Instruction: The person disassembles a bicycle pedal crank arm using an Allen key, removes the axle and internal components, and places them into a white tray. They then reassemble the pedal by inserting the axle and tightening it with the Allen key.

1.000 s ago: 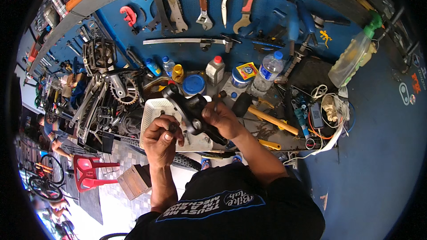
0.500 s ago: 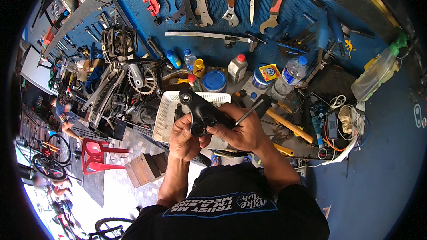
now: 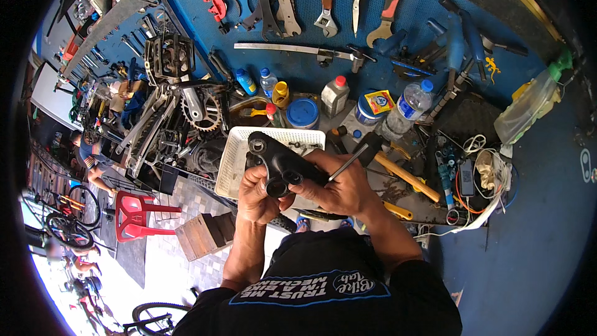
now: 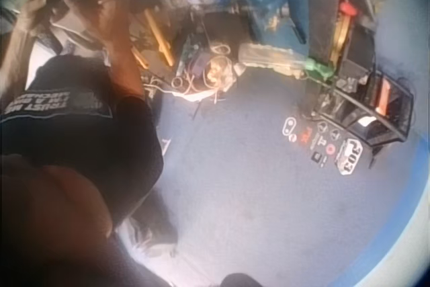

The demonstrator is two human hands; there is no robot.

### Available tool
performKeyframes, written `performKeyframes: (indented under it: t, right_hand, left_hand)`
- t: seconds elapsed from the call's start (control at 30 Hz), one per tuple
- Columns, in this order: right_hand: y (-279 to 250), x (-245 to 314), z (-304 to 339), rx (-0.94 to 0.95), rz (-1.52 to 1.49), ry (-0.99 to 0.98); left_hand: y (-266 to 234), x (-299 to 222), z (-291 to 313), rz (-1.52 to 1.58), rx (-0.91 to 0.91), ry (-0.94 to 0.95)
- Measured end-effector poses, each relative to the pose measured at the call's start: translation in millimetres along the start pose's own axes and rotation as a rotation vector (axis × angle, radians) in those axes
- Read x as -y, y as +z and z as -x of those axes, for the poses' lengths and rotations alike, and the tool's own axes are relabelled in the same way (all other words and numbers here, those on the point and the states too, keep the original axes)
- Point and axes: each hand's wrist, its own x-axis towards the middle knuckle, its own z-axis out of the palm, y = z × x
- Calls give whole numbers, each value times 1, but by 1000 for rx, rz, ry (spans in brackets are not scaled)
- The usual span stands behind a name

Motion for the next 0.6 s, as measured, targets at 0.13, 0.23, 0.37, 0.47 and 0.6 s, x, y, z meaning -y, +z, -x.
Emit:
performKeyframes:
  t: [0.13,0.23,0.37,0.47,0.6]
  right_hand:
    - [1,0,2,-29,5,41]
    - [1,1,4,-57,21,66]
    - [6,5,5,-130,116,0]
    - [9,3,6,-184,190,-91]
    - [13,-5,6,-245,268,-227]
  left_hand:
    - [7,0,0,47,13,39]
    - [15,-2,0,50,23,65]
    - [15,-3,2,-104,-29,80]
    - [29,-3,3,-381,-139,137]
    - [35,-5,3,-424,-156,138]
